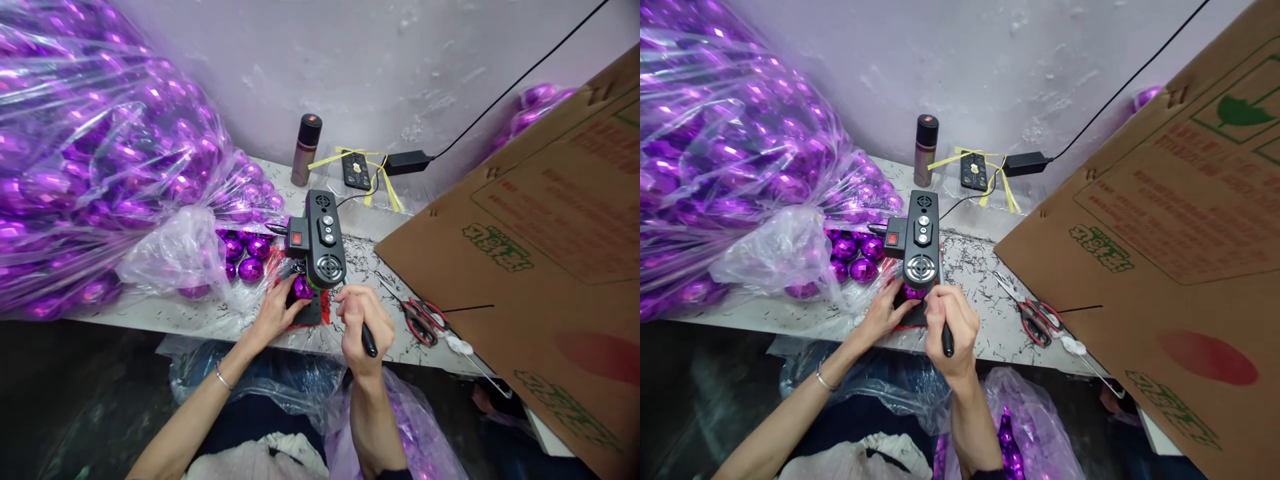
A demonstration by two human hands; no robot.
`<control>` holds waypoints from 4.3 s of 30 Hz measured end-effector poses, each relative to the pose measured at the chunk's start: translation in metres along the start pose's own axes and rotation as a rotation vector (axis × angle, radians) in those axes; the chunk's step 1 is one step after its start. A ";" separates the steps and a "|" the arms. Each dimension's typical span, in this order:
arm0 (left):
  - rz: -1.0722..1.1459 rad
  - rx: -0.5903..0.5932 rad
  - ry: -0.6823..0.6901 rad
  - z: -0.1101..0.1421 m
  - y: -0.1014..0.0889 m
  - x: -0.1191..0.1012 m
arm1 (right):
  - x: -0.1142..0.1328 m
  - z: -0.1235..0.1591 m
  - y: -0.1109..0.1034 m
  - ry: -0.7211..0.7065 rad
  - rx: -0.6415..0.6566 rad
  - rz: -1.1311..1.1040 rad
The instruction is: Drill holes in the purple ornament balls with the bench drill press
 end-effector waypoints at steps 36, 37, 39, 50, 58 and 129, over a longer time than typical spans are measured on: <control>-0.014 0.077 -0.003 0.002 -0.006 -0.005 | 0.003 -0.002 0.001 -0.015 0.023 0.027; 0.000 0.069 -0.008 0.003 -0.003 -0.004 | 0.002 -0.002 0.001 -0.017 0.022 0.026; 0.046 0.058 -0.025 0.004 0.003 0.000 | 0.001 0.001 0.001 -0.022 0.020 0.020; 0.176 0.028 -0.003 0.009 0.014 0.011 | -0.024 0.049 0.017 -0.096 -0.098 0.078; 0.188 0.020 -0.003 0.010 0.016 0.011 | -0.037 0.062 0.025 -0.150 -0.200 0.088; -0.096 0.122 -0.058 -0.017 -0.010 -0.010 | -0.009 0.020 0.006 -0.063 -0.043 0.046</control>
Point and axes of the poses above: each hand's wrist, its own z-axis away from the middle knuckle, its own y-axis out of the palm, x = y × z, the point moved 5 cm from there along -z, towards the middle knuckle, and after that the axes turned 9 degrees about -y, right-handed, at the moved point
